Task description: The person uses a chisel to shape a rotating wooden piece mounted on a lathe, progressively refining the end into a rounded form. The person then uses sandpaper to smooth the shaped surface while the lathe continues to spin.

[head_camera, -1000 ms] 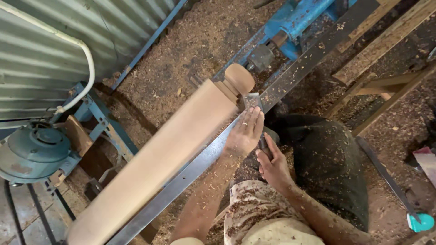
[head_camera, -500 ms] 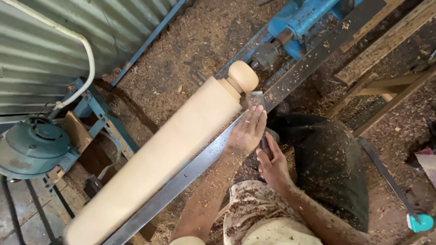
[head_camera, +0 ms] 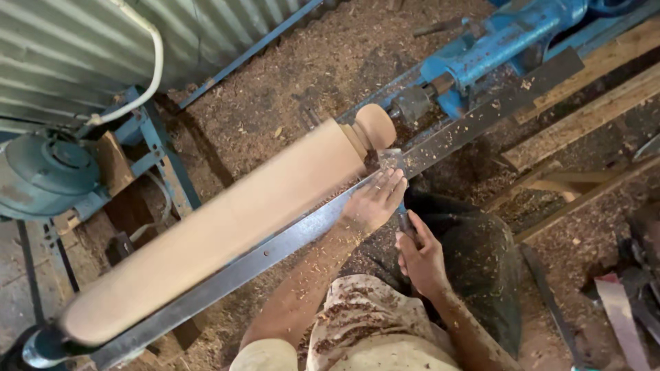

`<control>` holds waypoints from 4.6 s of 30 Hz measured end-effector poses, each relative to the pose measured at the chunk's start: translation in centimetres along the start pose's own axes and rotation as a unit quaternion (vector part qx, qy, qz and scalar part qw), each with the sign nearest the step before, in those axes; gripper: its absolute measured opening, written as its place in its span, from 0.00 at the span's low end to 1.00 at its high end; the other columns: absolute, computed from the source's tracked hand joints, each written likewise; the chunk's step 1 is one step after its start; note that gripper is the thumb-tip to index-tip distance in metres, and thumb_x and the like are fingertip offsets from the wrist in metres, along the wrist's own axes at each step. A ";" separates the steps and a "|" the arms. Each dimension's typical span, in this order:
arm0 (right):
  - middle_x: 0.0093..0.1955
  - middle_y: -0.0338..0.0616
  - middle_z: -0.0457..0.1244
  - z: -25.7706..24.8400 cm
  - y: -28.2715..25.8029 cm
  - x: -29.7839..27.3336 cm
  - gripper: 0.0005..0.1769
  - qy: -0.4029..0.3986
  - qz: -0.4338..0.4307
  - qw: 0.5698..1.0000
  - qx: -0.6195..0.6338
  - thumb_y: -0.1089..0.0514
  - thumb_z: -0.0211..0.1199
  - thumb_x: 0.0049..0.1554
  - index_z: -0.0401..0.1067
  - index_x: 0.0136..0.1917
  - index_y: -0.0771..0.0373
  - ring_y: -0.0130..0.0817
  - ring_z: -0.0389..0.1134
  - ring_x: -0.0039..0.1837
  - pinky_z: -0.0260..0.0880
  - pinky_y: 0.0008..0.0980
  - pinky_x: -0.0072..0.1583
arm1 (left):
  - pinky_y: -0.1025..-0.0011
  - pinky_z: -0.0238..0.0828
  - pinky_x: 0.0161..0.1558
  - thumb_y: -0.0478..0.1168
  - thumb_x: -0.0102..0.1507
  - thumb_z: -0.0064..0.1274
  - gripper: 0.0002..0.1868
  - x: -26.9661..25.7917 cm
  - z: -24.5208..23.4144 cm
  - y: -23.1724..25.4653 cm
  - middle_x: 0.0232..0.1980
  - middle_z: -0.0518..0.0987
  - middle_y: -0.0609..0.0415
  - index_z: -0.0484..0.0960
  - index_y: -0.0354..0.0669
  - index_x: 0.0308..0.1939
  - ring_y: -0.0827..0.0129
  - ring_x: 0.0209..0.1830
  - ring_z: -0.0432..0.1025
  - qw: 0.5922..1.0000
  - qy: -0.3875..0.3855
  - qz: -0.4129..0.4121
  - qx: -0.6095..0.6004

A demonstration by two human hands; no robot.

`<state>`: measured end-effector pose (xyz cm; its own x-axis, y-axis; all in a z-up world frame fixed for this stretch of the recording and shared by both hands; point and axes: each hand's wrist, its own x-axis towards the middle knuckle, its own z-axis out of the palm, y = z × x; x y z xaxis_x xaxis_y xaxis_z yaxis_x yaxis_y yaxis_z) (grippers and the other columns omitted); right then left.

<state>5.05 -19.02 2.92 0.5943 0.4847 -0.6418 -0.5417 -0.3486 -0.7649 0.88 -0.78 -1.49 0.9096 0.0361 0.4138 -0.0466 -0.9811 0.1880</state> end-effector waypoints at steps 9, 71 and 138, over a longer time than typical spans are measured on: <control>0.39 0.45 0.64 -2.8 -1.6 1.2 0.34 -0.032 -0.017 0.999 -0.037 0.62 0.58 0.59 0.59 0.78 0.64 0.26 0.57 0.26 0.56 0.29 0.28 | 0.56 0.64 0.75 0.39 0.66 0.47 0.26 0.6 -0.6 0.0 0.72 0.70 0.38 0.73 0.30 0.67 0.51 0.74 0.66 0.999 0.011 0.020 0.031; 0.32 0.43 0.63 -9.6 -7.5 5.5 0.40 -0.118 0.058 0.956 -0.262 0.58 0.62 0.57 0.55 0.81 0.54 0.25 0.60 0.28 0.62 0.29 0.30 | 0.59 0.68 0.70 0.38 0.64 0.49 0.29 3.3 0.1 0.9 0.74 0.70 0.40 0.70 0.31 0.70 0.53 0.73 0.67 0.999 -0.005 0.000 0.035; 0.38 0.53 0.71 -15.3 -21.8 22.7 0.20 -0.272 -0.164 0.539 -0.780 0.49 0.60 0.55 0.69 0.58 0.57 0.53 0.74 0.43 0.74 0.50 0.47 | 0.63 0.62 0.78 0.38 0.68 0.46 0.31 10.1 0.8 1.7 0.80 0.65 0.55 0.65 0.42 0.76 0.64 0.79 0.61 0.992 -0.078 -0.075 0.060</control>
<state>39.42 -12.67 4.21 0.0143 0.7413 -0.6710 0.9513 -0.2168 -0.2192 10.29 -2.22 2.28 0.9559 0.1627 0.2447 0.1350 -0.9828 0.1263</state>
